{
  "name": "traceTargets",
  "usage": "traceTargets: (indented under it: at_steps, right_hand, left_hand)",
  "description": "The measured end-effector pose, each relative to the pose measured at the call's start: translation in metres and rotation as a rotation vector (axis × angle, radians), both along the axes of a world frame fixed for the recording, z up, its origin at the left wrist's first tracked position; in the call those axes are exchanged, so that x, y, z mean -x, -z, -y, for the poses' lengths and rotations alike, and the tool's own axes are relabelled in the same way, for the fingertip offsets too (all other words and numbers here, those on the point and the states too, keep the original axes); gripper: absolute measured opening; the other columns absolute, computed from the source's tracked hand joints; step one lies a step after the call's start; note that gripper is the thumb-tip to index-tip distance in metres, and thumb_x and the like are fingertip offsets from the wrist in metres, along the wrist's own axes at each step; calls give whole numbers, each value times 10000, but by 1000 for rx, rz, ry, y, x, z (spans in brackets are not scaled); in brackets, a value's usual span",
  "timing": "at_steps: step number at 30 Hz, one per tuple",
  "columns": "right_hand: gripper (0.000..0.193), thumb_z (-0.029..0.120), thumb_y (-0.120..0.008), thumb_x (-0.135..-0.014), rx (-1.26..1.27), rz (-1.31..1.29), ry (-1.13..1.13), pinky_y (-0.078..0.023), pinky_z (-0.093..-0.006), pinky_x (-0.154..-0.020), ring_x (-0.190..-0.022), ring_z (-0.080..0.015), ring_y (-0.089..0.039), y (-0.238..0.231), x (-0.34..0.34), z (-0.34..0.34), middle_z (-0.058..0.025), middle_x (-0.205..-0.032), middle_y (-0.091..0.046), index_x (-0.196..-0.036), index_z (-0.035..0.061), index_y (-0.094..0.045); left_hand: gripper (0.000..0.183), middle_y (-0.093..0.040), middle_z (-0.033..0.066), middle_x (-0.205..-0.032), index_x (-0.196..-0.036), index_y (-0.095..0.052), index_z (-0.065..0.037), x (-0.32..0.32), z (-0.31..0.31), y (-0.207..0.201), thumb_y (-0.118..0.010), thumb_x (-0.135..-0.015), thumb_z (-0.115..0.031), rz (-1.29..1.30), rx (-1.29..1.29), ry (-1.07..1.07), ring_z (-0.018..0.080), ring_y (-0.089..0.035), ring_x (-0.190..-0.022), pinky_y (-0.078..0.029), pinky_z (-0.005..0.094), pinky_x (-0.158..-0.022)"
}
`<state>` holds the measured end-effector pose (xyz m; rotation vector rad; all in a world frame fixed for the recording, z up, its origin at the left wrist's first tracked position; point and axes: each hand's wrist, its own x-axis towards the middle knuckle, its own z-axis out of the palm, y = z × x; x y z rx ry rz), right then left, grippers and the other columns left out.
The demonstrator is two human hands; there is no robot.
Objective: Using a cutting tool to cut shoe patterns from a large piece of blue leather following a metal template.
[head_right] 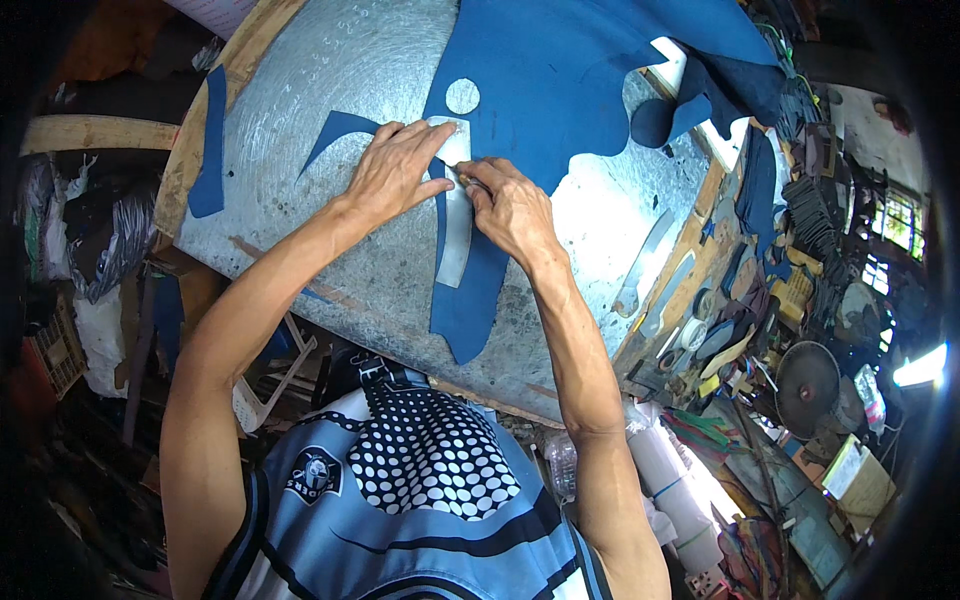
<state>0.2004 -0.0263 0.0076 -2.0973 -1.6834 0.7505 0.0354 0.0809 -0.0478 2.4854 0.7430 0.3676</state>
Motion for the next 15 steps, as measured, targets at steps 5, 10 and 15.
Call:
traceTargets:
  at_steps: [5,10,15]
  right_hand:
    - [257,111,-612,-907,41,-25,22,-551,-404,-847,-990,-312,-689,-3,1,0,-100,-1170,-693,-1142,100,-715]
    - [253,118,-604,-913,8,-42,37,-542,-426,-879,-1002,-354,-676,-2,1,3,-126,-1178,-685,-1139,82,-710]
    - [281,134,-587,-933,-34,21,129,-556,-462,-826,-935,-407,-675,1,32,13,-199,-1121,-664,-1183,38,-675]
  left_hand:
    - [762,-617,191,-1281,-1412,-458,-64,2,-1,1,-823,-775,-269,2,-18,3,336,-550,-1254,-384,479,-1074]
    - [613,-608,144,-1324,-1329,-558,-63,2,-2,0,-796,-802,-265,15,-42,36,313,-529,-1279,-379,472,-1082]
    - [369,-601,125,-1342,-1181,-678,-78,4,-8,-1,-726,-856,-246,-51,-112,127,293,-522,-1285,-353,464,-1100]
